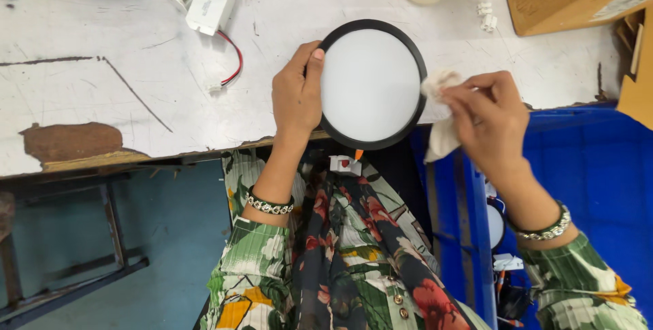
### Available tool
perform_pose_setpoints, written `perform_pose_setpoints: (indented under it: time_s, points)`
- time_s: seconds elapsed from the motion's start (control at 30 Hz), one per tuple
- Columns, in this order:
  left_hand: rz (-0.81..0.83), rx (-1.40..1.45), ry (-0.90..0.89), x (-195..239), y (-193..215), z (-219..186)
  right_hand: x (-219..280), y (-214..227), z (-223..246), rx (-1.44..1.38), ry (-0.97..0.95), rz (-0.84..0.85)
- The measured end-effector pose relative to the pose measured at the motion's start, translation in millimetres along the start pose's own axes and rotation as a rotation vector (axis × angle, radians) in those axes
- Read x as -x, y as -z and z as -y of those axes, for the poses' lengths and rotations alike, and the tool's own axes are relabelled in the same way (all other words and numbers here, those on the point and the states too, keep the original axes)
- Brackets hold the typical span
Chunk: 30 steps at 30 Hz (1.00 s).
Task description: The person wipes the white surfaces of round LED light fixtures with a cloth, places them into a blue bin, and connects small plastic wiring components.
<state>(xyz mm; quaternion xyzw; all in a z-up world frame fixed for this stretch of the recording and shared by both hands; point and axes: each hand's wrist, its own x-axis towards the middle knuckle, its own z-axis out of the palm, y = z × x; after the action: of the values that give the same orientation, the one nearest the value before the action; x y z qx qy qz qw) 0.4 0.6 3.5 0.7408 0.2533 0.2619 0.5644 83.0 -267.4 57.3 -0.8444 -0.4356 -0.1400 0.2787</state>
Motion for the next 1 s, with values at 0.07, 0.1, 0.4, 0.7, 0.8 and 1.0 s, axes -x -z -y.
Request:
perform_pose_setpoints:
  time_s: [0.07,0.1,0.4,0.7,0.8,1.0]
  points:
    - [-0.012,0.008,-0.018,0.1,0.8,0.4,-2.2,-16.4,19.3,-0.113,0.046,0.043]
    - [-0.013,0.012,-0.028,-0.3,0.0,-0.1,-1.4,-31.5,32.3,-0.126,0.093,0.109]
    - [0.007,-0.013,0.008,0.6,1.2,-8.1,-6.7,-26.4,41.6,-0.234,-0.033,0.307]
    - [-0.002,-0.027,-0.092,1.8,3.1,-3.7,-11.5,-42.2,66.8,-0.080,0.137,0.253]
    - [0.018,-0.032,-0.011,1.2,2.5,-5.9,-10.0,-24.6,52.7,-0.052,0.077,0.234]
    - [0.015,-0.063,-0.035,-0.6,0.1,-5.2,-13.0,-46.1,70.4,-0.025,0.201,0.182]
